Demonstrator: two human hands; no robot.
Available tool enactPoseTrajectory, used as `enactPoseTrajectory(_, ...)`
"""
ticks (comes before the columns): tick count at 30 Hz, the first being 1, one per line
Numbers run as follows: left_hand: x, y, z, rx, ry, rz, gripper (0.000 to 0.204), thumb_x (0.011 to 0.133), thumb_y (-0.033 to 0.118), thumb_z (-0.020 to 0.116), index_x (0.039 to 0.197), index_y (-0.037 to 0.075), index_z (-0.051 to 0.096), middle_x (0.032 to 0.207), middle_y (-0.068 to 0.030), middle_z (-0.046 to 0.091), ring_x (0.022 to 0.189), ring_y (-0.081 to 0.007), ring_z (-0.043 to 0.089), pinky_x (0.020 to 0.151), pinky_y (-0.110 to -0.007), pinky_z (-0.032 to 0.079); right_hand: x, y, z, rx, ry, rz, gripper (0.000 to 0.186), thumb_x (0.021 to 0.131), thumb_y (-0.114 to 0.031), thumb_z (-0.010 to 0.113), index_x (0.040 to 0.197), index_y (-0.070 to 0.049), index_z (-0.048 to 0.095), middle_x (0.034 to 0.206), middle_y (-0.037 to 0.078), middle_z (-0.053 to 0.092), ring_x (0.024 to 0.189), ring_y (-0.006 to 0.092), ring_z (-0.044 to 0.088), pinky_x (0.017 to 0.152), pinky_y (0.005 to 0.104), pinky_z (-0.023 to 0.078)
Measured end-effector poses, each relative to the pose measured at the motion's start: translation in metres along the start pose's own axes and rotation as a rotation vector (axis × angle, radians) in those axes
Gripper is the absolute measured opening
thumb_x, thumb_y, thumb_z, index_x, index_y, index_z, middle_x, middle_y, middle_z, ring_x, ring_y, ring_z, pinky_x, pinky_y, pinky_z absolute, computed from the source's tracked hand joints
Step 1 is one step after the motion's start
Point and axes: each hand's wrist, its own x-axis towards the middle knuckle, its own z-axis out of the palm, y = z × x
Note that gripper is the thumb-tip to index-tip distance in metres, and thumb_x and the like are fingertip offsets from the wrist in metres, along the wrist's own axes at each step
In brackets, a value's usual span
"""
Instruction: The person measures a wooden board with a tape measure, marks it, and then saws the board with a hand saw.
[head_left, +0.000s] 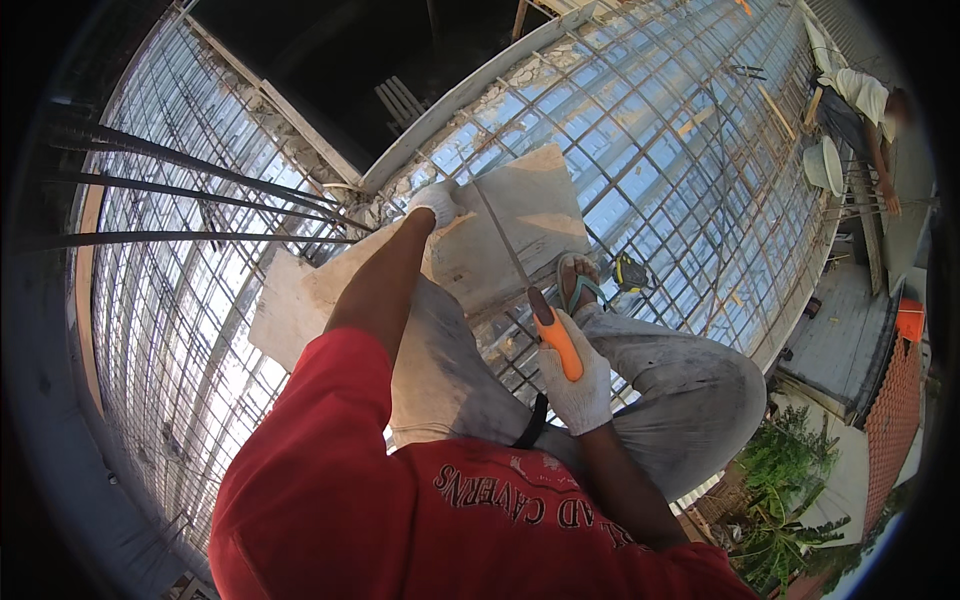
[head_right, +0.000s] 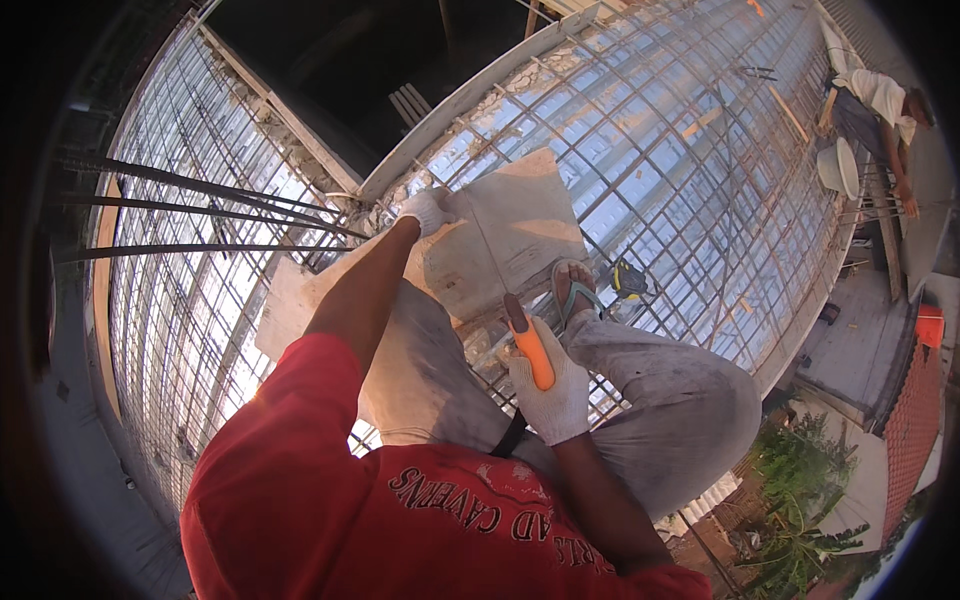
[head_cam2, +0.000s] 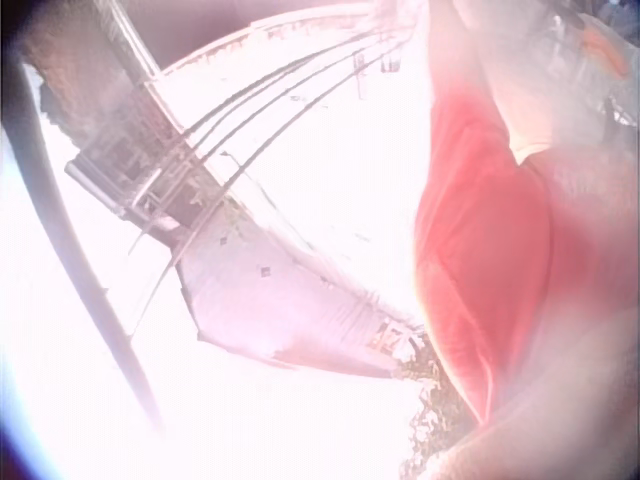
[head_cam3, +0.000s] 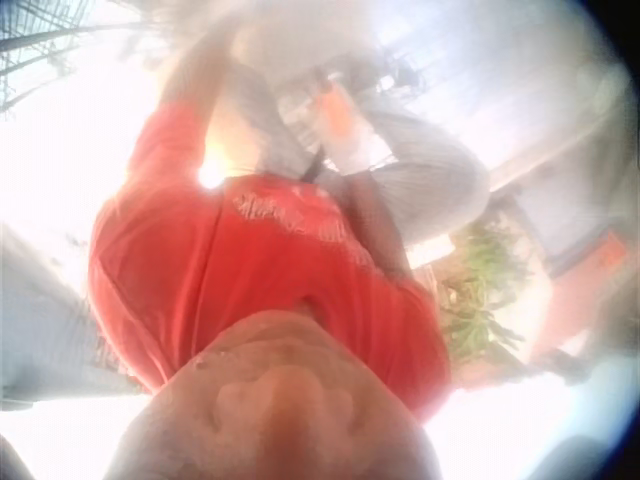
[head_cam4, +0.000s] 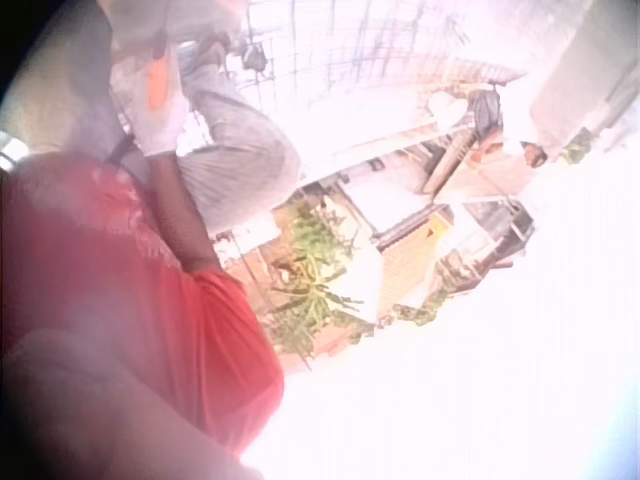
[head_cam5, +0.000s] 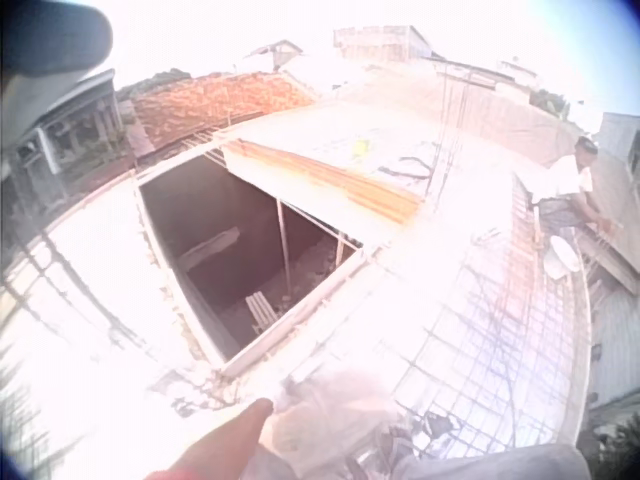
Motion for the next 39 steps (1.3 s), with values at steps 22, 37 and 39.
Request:
enactPoseTrajectory(22,0.023,0.009,0.012,-0.05,0.035,-0.109,0.057,0.089,0.039,0.078,0.142,0.02,0.066,0.133,-0.0153,0.074,0.124,-0.037,0.07,0.099,-0.052,0.055,0.022,0.054,-0.025,0.071,-0.068,0.04,0.049,0.102,-0.019,0.068,0.144,0.005,0.062,0.122,0.014,0.078,0.109,0.0204,0.074,0.1,0.0324,0.054)
enactPoseTrajectory(37,0.02,0.013,0.029,-0.181,0.264,-0.205,0.058,0.1,0.062,0.05,0.135,0.023,0.074,0.129,-0.0175,0.076,0.119,-0.0353,0.072,0.111,-0.053,0.044,0.103,0.04,0.033,-0.07,-0.163,0.118,0.049,0.099,-0.024,0.071,0.143,-0.003,0.065,0.111,0.015,0.079,0.107,0.0195,0.077,0.088,0.0328,0.058)
enactPoseTrajectory(39,0.028,0.024,0.028,-0.18,0.35,-0.371,0.065,0.104,0.065,0.037,0.119,0.021,0.083,0.115,-0.0182,0.079,0.113,-0.0353,0.074,0.113,-0.054,0.041,0.111,0.047,0.045,-0.108,-0.154,-0.021,0.046,0.099,-0.02,0.072,0.141,-0.003,0.066,0.109,0.017,0.08,0.104,0.019,0.078,0.086,0.0331,0.059)
